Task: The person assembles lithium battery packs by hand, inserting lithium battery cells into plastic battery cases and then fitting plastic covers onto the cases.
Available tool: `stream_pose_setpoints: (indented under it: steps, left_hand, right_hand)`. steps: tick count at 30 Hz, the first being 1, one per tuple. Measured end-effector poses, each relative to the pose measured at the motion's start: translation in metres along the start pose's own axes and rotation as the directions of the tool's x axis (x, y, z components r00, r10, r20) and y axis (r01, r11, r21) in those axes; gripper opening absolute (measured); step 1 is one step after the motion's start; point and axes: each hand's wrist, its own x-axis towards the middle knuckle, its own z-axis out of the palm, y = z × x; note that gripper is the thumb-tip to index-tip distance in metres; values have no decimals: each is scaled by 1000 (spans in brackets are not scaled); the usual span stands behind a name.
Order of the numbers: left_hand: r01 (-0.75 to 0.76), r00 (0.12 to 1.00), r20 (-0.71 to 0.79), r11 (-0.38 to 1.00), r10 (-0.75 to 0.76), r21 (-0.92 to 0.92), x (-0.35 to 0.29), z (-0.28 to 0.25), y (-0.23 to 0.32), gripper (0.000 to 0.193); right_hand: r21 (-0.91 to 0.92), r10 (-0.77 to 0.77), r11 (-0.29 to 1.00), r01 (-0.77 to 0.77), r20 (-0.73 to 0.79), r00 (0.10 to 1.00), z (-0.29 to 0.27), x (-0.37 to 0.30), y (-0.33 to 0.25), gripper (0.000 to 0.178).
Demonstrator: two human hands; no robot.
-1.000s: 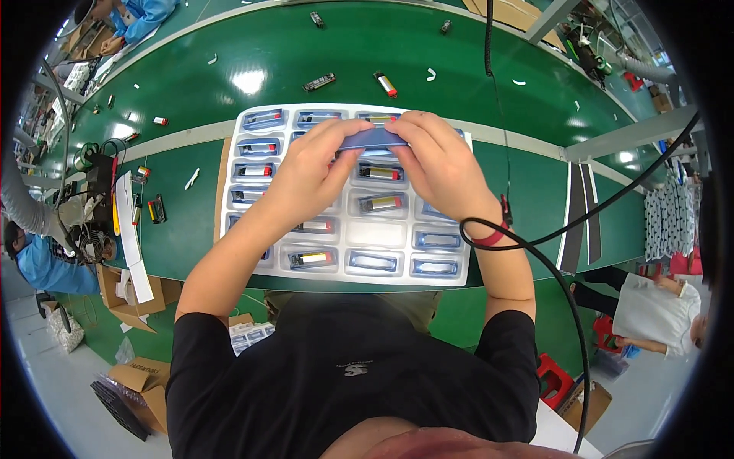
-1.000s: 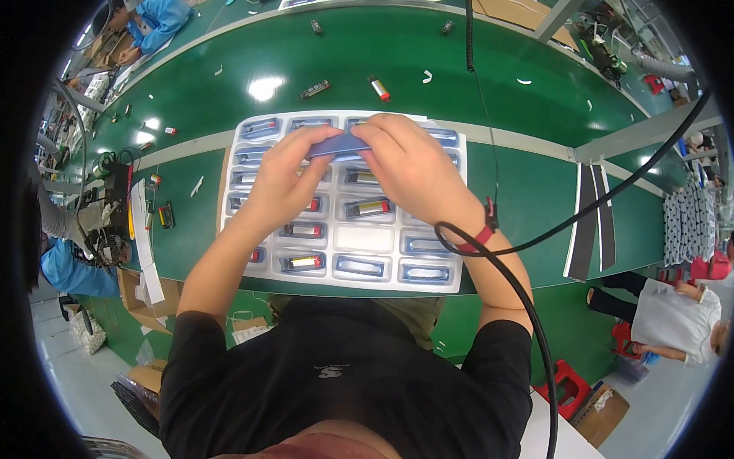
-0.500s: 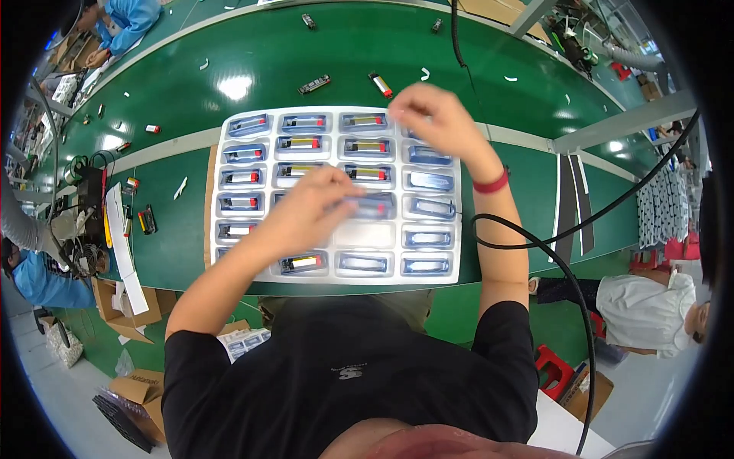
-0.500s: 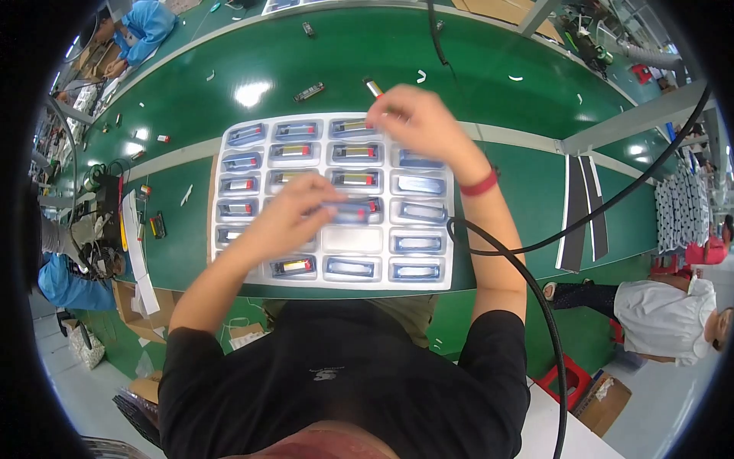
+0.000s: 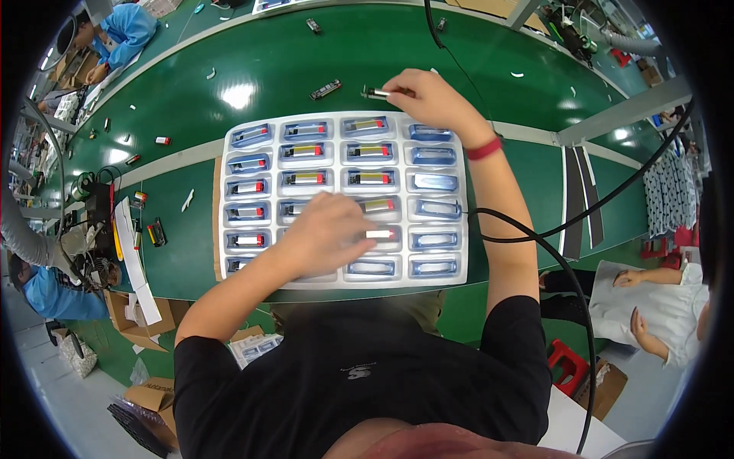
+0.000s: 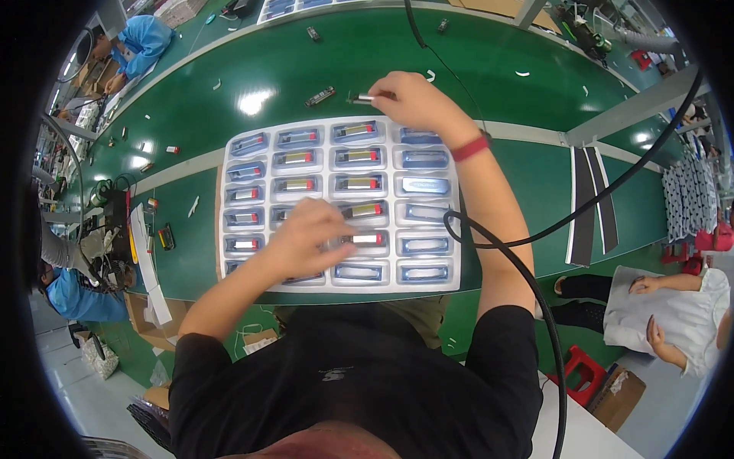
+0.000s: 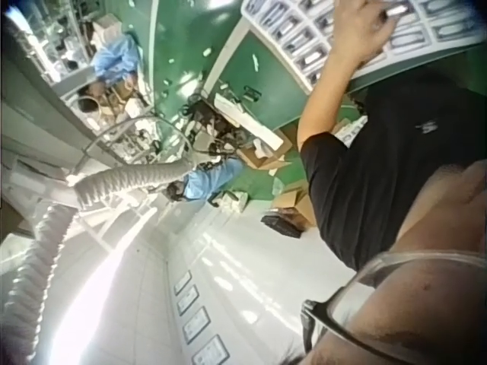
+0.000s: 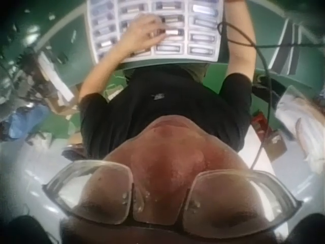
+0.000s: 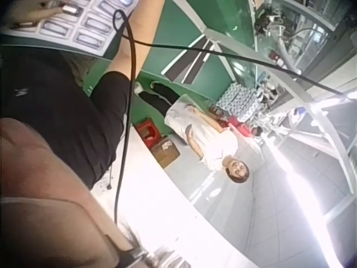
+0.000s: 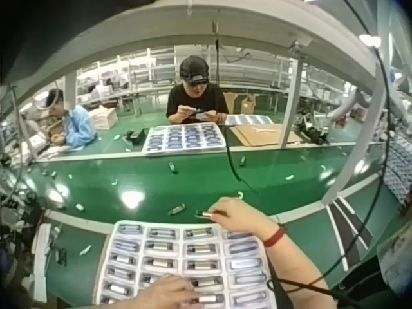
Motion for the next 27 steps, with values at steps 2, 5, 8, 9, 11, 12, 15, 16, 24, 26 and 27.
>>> stream_pose_setpoints:
  steps: [2,5,8,9,11,12,15,16,24,26,27]
  left_hand:
    - [4,967,-255,997,-22,-72,15,-18,-3,34]
    - [92,920,-363,982,-147,-165,52,-50,8,41]
    - [15,953,-294,984,-68,-178,61,-55,-6,31]
    - [-45,968,-249,985,3,-165,60,-55,-8,24]
    - [-42,969,-248,987,3,-154,58,-54,-4,19]
    - [-43,965,-263,989,4,-144,58,-53,-2,15]
    - [34,958,-266,964,-107,-263,53,-46,-2,15]
    - [44,958,-260,962,-117,-268,52,-44,-5,15]
    - [173,903,-249,827,-350,-536,42,-30,3,13]
    - [-170,950,-249,981,188,91,20,-29,19,23]
    - [-177,982,-61,983,179,40,15,-22,32,21]
  right_hand:
    - [47,-59,997,58,20,998,-15,-25,-38,23]
    - [193,-103,978,84,90,991,-23,-58,-81,21]
    - [285,-204,942,179,61,977,-23,-67,-93,21]
    - [268,-226,942,200,67,972,-23,-69,-95,21]
    - [252,-246,943,220,77,966,-24,-74,-99,21]
    - [257,-239,942,214,69,968,-23,-74,-100,21]
    - [152,-314,940,306,34,949,-22,-77,-107,22]
    - [162,-310,940,300,37,950,-22,-78,-110,22]
    - [-30,-329,944,328,-77,941,-26,-76,-106,20]
    - [82,-181,978,193,-137,974,-25,-75,-96,18]
    - [-19,-204,979,203,-95,974,-55,-80,-115,22]
